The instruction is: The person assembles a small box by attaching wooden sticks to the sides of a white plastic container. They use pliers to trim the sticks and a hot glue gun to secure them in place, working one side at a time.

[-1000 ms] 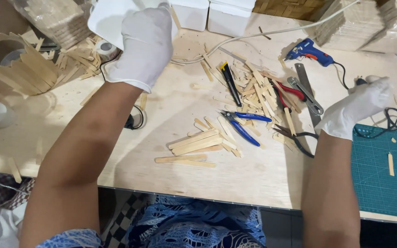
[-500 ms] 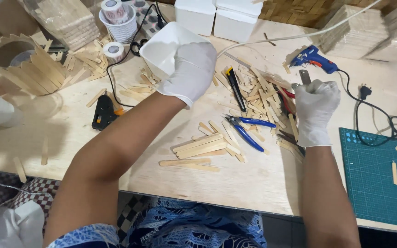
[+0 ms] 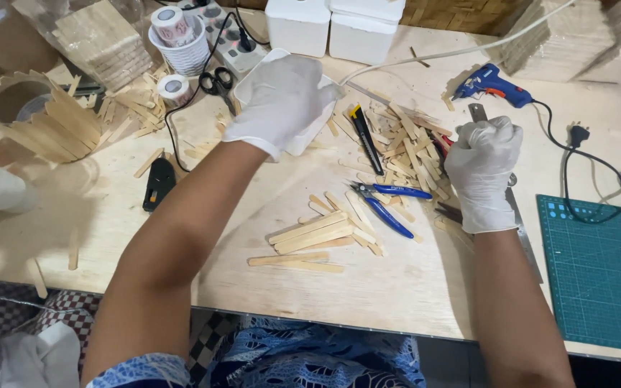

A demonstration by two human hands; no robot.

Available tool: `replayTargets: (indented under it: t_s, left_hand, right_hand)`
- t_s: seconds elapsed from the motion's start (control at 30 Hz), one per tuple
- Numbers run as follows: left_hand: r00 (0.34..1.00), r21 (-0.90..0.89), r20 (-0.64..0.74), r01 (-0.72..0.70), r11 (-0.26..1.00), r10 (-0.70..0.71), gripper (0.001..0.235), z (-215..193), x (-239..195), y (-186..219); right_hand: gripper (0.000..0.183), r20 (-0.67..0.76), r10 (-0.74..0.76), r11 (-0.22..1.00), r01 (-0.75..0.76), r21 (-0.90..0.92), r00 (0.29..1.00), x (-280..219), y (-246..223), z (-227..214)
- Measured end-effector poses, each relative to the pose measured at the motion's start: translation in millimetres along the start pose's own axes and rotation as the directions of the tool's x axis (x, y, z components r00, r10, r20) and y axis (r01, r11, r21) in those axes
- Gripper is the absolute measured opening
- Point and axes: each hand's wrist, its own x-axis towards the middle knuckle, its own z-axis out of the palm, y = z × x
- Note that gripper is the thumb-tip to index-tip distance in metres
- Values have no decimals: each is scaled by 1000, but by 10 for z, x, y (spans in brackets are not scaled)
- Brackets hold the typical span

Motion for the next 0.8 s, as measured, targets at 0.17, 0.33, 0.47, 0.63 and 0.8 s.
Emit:
replayTargets:
  t_s: [0.17,0.33,0.47,0.63,0.8]
  left_hand:
    - [980,86,200,-36,996,18,33,-250,-296,-242]
    - [978,233,194,-118,965,73,23,199,-459,-420]
    - [958,242,-79,-248,938,274,14,698,-451,-655]
    - [896,365,-211,-298,882,390,21,334,-835,-203]
    - [990,157,-66,-110,981,122,23,409,-1172,-3]
  right_hand:
    - [27,94,-2,999,5,-34,996,61,-191,34]
    - [32,256,41,999,-33,-34,966,148,-497,-34]
    - [27,267,-7,999,17,-32,964,110,-550,-4]
    - [21,293,-1,998,21,-64,956,9,-410,111]
    - [19,301,-12,980,71,-185,954,-34,-416,144]
